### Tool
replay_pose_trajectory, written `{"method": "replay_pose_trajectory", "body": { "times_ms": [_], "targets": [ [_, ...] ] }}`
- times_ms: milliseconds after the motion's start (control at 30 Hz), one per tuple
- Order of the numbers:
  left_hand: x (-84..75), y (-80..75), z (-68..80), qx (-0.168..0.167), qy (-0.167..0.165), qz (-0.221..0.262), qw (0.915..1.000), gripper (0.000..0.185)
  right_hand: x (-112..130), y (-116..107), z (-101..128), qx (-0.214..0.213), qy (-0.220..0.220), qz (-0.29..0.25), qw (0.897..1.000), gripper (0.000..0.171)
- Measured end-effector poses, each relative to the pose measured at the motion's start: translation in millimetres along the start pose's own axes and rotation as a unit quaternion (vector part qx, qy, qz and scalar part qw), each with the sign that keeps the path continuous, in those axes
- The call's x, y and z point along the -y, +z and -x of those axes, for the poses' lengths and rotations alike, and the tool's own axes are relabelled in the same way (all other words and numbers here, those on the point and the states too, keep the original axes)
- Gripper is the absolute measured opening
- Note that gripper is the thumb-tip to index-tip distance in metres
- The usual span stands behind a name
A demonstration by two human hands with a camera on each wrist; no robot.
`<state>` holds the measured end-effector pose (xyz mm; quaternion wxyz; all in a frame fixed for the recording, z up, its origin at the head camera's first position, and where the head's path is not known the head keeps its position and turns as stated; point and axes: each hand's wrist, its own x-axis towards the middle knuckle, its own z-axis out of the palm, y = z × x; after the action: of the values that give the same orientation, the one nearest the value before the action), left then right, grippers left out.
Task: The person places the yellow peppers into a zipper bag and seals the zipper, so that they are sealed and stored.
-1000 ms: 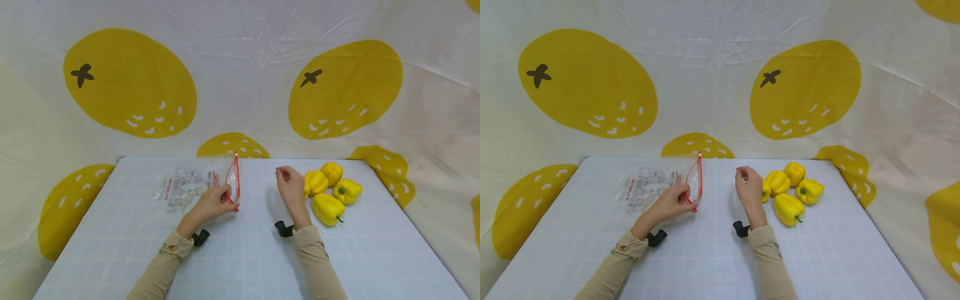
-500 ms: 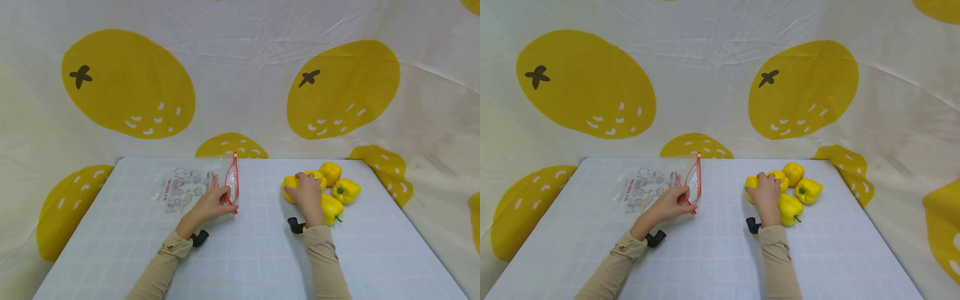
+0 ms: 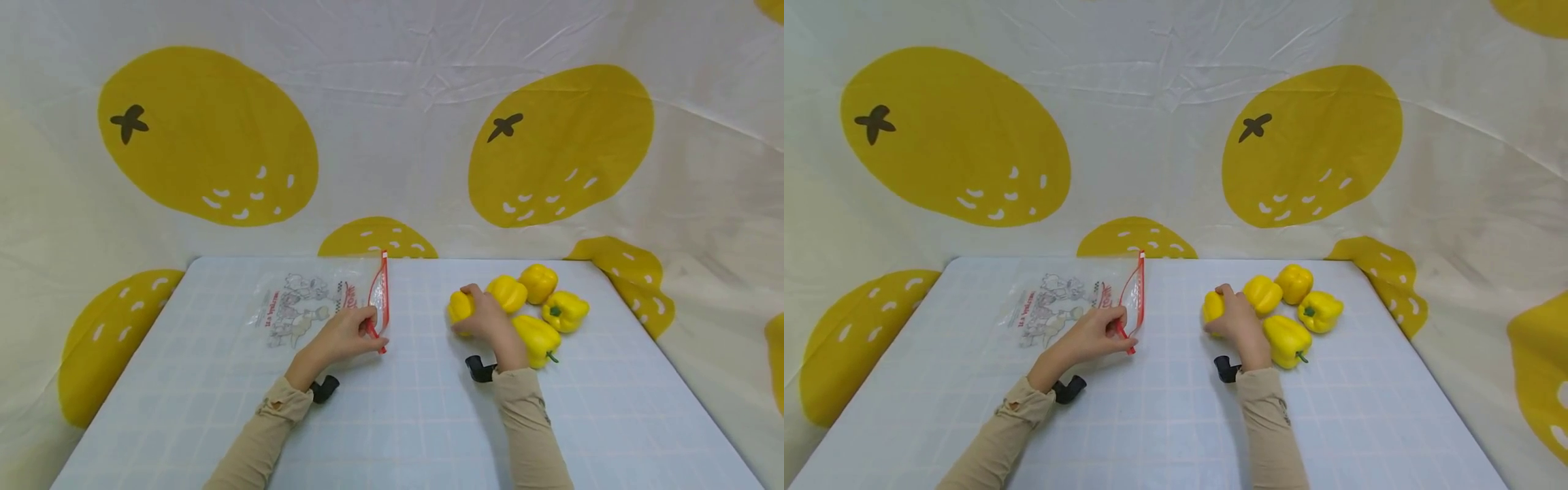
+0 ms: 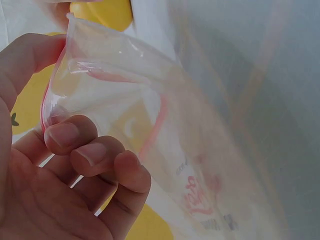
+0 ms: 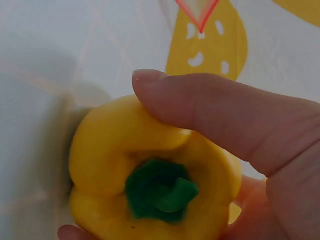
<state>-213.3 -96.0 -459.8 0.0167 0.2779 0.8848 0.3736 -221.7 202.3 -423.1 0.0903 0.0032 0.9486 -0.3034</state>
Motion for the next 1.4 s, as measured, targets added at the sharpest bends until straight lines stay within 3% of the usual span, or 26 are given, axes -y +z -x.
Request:
{"method": "replay_pose_trajectory", "body": {
  "times_ms": [267,400,533,633,833,900,967,1167,1400],
  "targets": [
    [-2.1,-2.4,0.0,0.011,0.004,0.006,0.9999,0.036,-9,1,-7,-0.005,-0.019,-0.027,0.999,0.076],
    [-0.8,-2.2,-0.7,0.014,0.007,0.008,0.9999,0.036,-9,-2,-13,-0.021,-0.039,-0.074,0.996,0.074],
    [-1.5,-2.2,-0.8,0.018,-0.001,0.007,0.9998,0.036,4,-9,-18,-0.035,-0.050,-0.156,0.986,0.077],
    [-2.5,-2.3,-0.2,0.019,-0.005,0.009,0.9998,0.036,18,-9,-21,-0.037,-0.041,-0.245,0.968,0.081],
    [-2.1,-1.3,-0.6,0.018,-0.001,0.008,0.9998,0.035,40,18,-30,-0.024,-0.086,-0.404,0.910,0.074],
    [-2.3,-1.2,-0.7,0.018,-0.004,0.007,0.9998,0.035,44,32,-34,-0.008,-0.103,-0.429,0.898,0.072],
    [-1.9,-0.4,-0.9,0.019,-0.007,0.006,0.9998,0.035,45,46,-38,0.008,-0.106,-0.438,0.892,0.071],
    [-1.2,1.6,-1.1,0.009,0.005,-0.007,0.9999,0.035,41,73,-42,0.046,-0.101,-0.421,0.900,0.070],
    [-2.3,1.3,-0.2,-0.017,0.045,-0.022,0.9986,0.034,41,79,-42,0.075,-0.164,-0.366,0.913,0.076]
  ]
}}
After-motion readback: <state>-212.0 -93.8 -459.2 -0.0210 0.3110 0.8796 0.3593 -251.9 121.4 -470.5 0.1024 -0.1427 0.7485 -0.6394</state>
